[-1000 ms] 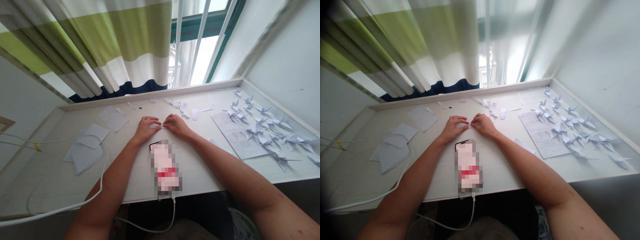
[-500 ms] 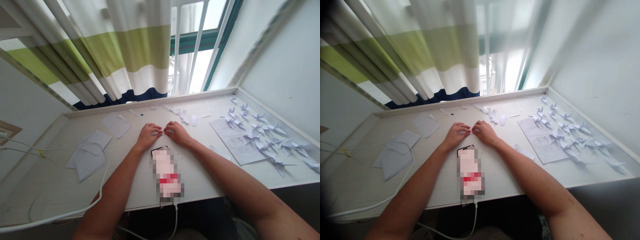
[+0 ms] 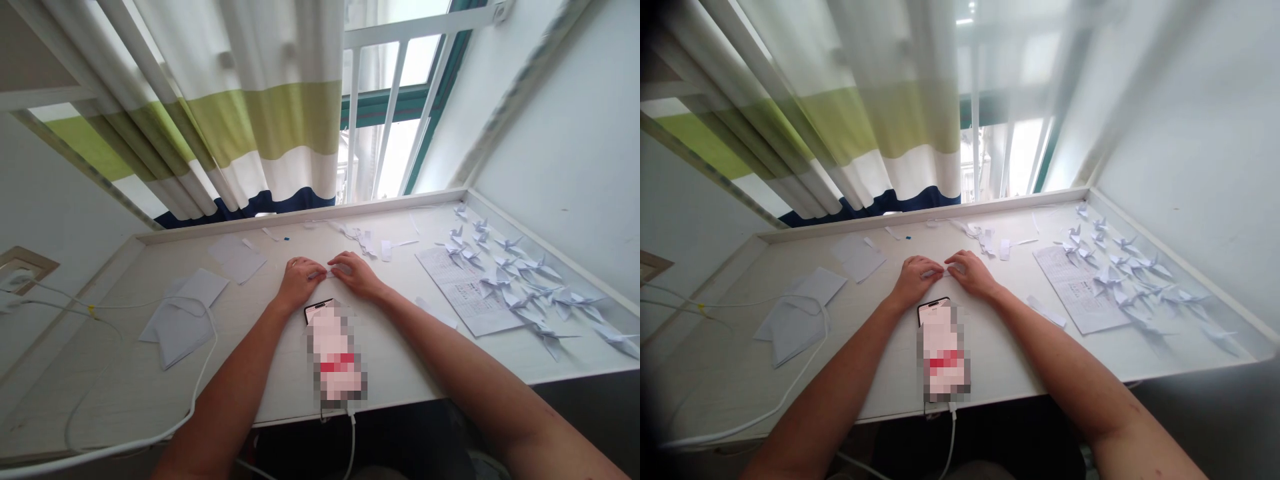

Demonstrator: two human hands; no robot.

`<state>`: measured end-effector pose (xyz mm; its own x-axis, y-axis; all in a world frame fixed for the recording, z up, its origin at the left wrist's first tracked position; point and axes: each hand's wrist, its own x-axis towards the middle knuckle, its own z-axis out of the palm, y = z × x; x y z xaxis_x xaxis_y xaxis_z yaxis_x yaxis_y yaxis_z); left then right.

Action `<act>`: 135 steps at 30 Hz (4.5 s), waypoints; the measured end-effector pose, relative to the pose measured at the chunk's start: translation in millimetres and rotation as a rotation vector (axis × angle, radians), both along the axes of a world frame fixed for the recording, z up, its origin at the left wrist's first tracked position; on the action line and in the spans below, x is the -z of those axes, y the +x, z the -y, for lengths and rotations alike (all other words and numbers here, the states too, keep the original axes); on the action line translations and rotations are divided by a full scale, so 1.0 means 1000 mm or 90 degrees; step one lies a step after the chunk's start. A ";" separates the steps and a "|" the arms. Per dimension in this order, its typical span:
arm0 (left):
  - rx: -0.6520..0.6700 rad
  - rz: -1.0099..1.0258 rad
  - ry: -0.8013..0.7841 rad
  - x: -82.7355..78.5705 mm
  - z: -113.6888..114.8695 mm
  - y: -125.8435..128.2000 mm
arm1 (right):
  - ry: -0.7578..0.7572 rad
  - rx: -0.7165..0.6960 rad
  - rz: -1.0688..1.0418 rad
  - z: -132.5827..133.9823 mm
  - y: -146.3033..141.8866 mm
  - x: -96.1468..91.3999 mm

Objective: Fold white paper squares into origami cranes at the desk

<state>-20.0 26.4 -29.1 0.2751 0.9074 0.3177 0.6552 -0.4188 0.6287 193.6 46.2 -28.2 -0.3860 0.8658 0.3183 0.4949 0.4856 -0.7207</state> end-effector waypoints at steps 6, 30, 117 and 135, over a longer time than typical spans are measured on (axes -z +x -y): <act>-0.005 0.187 -0.052 0.001 0.002 0.002 | -0.045 0.114 -0.134 0.003 0.019 -0.007; -0.071 0.635 -0.175 -0.013 0.014 0.035 | -0.265 -0.046 -0.397 0.016 -0.007 -0.018; -0.053 0.673 -0.154 -0.022 0.018 0.036 | -0.045 0.033 -0.353 0.032 -0.019 -0.025; -0.041 0.629 -0.113 -0.022 0.017 0.032 | -0.175 0.029 -0.458 0.024 -0.017 -0.024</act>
